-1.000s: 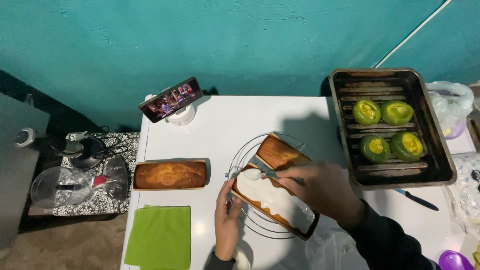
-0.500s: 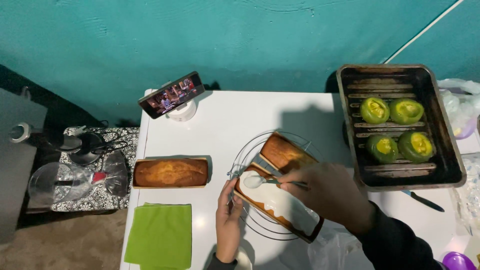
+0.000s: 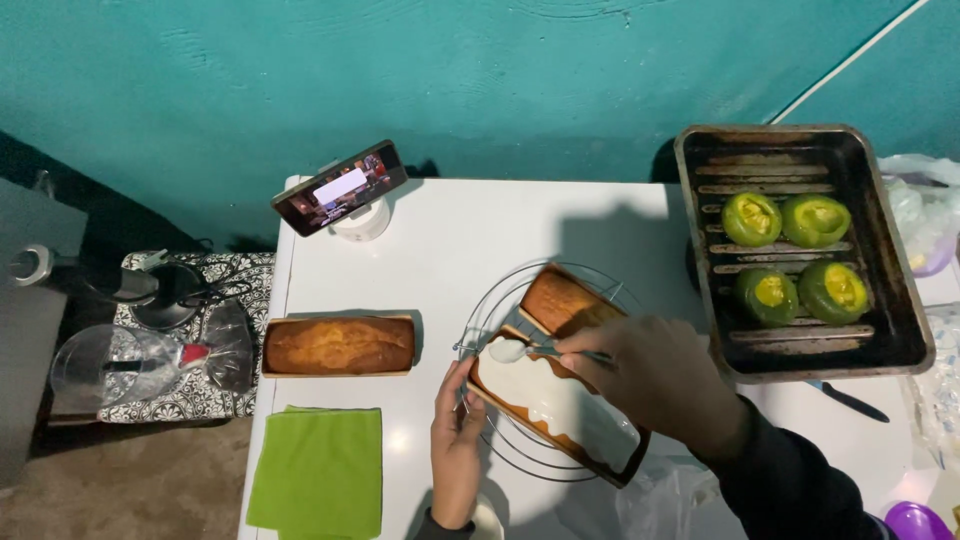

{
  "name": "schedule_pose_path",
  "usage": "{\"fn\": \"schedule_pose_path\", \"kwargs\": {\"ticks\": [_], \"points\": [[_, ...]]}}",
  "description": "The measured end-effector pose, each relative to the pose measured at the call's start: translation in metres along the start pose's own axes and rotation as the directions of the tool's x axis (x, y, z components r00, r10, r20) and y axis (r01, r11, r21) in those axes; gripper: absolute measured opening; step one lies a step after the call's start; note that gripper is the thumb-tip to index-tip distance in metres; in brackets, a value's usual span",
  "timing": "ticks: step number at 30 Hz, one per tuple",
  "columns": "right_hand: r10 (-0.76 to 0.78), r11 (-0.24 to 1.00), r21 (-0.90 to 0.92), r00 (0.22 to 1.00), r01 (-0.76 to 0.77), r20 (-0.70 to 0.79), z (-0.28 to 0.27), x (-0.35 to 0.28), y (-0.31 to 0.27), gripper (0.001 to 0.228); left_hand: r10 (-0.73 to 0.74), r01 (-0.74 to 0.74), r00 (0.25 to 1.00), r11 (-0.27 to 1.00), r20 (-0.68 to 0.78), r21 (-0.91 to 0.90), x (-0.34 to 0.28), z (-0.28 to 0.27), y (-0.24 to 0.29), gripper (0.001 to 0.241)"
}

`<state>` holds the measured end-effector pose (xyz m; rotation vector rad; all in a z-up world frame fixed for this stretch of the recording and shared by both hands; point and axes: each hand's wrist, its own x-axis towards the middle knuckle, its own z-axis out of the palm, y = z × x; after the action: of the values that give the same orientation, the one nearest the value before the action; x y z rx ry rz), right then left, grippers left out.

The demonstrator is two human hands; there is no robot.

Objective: Applying a white glaze to baked loaves of bread using a spoon.

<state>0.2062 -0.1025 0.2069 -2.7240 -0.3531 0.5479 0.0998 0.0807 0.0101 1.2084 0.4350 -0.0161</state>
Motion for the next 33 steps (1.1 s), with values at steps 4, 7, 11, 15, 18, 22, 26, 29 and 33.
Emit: {"fn": "schedule_pose_path", "kwargs": {"ticks": [4, 7, 11, 15, 18, 22, 26, 29, 33], "points": [[-0.092, 0.995, 0.022, 0.995, 0.093, -0.040, 0.006, 0.001, 0.013, 0.024, -0.029, 0.029, 0.999, 0.999, -0.014, 0.044, 0.001, 0.002, 0.006, 0.046], [-0.164, 0.985, 0.034, 0.982, 0.168, -0.091, 0.005, 0.003, 0.015, 0.022, -0.012, 0.014, 1.000, 0.997, -0.021, 0.074, 0.001, 0.001, 0.001, 0.045], [-0.072, 0.997, 0.010, 0.997, 0.073, -0.039, 0.004, 0.004, 0.013, 0.021, 0.003, -0.002, 1.000, 0.999, -0.017, 0.038, 0.002, -0.002, -0.002, 0.047], [-0.057, 0.998, 0.038, 0.998, 0.058, -0.019, 0.000, 0.004, 0.007, 0.023, 0.027, -0.028, 1.000, 0.999, 0.007, 0.021, 0.003, -0.003, -0.006, 0.047], [-0.070, 0.997, 0.017, 0.996, 0.071, -0.049, 0.005, 0.004, 0.014, 0.024, 0.055, -0.055, 0.998, 0.997, 0.006, 0.053, 0.004, -0.003, -0.006, 0.045], [-0.106, 0.993, 0.048, 0.992, 0.109, -0.067, 0.001, 0.004, 0.008, 0.025, 0.018, -0.017, 1.000, 0.998, -0.009, 0.057, 0.001, -0.001, 0.003, 0.046], [-0.094, 0.994, 0.048, 0.995, 0.095, -0.032, 0.005, 0.002, 0.012, 0.024, -0.044, 0.045, 0.999, 0.996, -0.016, 0.073, 0.000, 0.000, 0.008, 0.046], [-0.175, 0.983, 0.043, 0.982, 0.178, -0.065, 0.007, 0.002, 0.012, 0.021, -0.016, 0.016, 1.000, 0.997, -0.001, 0.074, -0.001, -0.001, 0.008, 0.046], [-0.109, 0.994, 0.014, 0.993, 0.110, -0.043, 0.005, 0.001, 0.006, 0.022, -0.024, 0.024, 1.000, 1.000, 0.008, 0.014, 0.001, -0.003, 0.002, 0.048]]}}
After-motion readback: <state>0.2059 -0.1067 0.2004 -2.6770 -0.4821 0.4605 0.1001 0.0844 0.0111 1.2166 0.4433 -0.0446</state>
